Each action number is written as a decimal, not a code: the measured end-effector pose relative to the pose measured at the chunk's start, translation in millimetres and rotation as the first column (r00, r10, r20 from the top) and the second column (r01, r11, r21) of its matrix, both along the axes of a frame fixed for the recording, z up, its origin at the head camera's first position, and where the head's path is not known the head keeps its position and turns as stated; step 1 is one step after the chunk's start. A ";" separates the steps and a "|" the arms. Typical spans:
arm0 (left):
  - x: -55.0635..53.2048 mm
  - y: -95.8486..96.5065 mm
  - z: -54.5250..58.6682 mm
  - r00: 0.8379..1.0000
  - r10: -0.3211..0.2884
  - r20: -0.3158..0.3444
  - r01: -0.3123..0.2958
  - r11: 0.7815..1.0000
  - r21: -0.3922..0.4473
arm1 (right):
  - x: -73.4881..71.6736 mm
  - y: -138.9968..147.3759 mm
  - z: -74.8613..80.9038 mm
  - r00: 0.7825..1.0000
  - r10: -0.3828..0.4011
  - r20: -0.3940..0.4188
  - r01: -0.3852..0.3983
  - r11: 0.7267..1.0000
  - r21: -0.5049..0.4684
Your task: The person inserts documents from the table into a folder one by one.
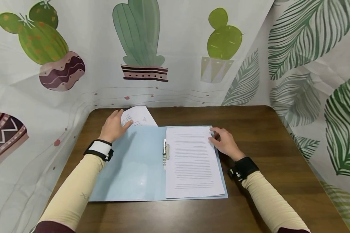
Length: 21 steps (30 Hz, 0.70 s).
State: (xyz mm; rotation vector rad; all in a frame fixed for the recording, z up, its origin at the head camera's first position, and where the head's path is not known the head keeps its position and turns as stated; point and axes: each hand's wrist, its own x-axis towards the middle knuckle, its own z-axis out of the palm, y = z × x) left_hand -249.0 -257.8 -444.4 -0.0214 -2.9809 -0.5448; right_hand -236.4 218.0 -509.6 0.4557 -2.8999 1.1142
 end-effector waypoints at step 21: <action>-72.9 -33.5 -26.4 0.970 0.045 0.239 -0.048 0.999 0.010 | 48.1 -4.6 11.3 0.996 0.059 -0.063 -0.059 0.998 -0.010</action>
